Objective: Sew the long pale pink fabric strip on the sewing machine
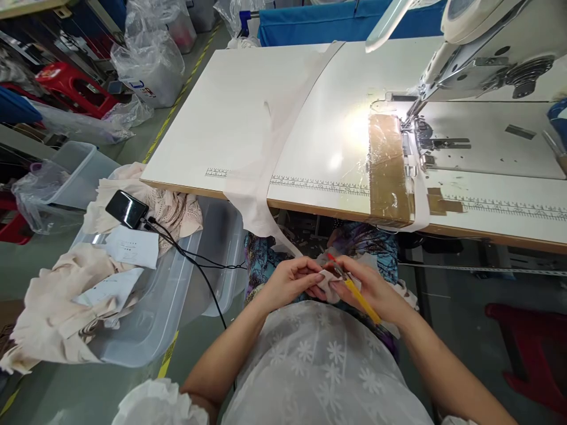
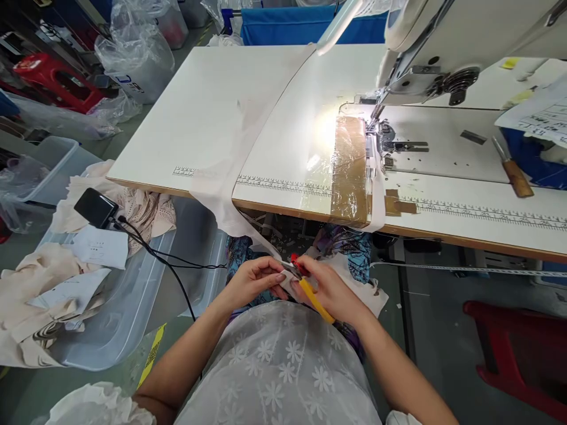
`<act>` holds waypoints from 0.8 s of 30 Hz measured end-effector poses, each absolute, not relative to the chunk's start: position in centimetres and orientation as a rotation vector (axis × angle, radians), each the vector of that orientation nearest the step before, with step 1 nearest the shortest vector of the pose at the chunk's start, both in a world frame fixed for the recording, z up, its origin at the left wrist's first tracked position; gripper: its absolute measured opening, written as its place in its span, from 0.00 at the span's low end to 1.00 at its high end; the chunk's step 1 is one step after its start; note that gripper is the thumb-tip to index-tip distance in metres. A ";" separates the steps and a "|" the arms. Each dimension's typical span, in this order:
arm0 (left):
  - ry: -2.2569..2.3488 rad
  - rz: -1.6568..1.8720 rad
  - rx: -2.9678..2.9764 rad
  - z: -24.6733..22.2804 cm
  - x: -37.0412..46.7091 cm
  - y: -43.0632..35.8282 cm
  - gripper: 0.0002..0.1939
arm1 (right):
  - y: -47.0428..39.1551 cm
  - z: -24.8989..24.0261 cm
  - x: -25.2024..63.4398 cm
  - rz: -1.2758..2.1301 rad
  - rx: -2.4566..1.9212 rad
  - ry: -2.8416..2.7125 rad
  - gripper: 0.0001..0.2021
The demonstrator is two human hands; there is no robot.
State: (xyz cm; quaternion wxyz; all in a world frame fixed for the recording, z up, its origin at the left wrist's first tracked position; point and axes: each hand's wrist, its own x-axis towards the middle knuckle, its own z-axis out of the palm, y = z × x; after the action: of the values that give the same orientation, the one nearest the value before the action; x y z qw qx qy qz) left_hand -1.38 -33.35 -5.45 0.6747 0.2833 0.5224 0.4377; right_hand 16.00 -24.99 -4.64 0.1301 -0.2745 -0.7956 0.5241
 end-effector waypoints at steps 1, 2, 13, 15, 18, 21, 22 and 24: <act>1.180 0.975 0.645 -5.4 -1.7 -33.4 0.23 | -24.7 -4.8 16.2 1.510 -0.805 -2.360 0.09; 1.192 0.967 0.652 -5.3 -2.1 -33.5 0.23 | -24.4 -4.9 16.6 1.487 -0.833 -2.389 0.11; 1.418 0.975 0.699 -7.0 -4.7 -34.7 0.22 | -22.5 -5.0 22.1 0.628 -1.337 -2.360 0.08; 1.407 0.978 0.715 -7.0 -4.4 -34.8 0.21 | -23.0 -4.7 21.4 0.536 -1.316 -2.390 0.10; 1.413 1.005 0.749 -6.9 -4.1 -34.8 0.20 | -24.3 -4.2 20.3 1.018 -1.184 -2.415 0.11; 1.431 1.059 0.792 -6.8 -3.9 -35.0 0.17 | -25.3 -4.2 19.6 1.658 -0.907 -2.458 0.14; 1.430 1.074 0.812 -6.7 -3.9 -35.1 0.16 | -25.5 -4.3 19.4 1.745 -0.849 -2.492 0.15; 1.419 1.096 0.866 -6.7 -4.0 -35.2 0.14 | -25.5 -4.7 19.2 1.767 -0.804 -2.576 0.19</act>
State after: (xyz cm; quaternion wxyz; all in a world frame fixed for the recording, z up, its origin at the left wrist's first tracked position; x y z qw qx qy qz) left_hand -3.97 -35.19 -6.72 0.5439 0.3650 0.5979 0.4620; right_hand 19.23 -25.53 -4.66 -0.0421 -0.2491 -0.7978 0.5474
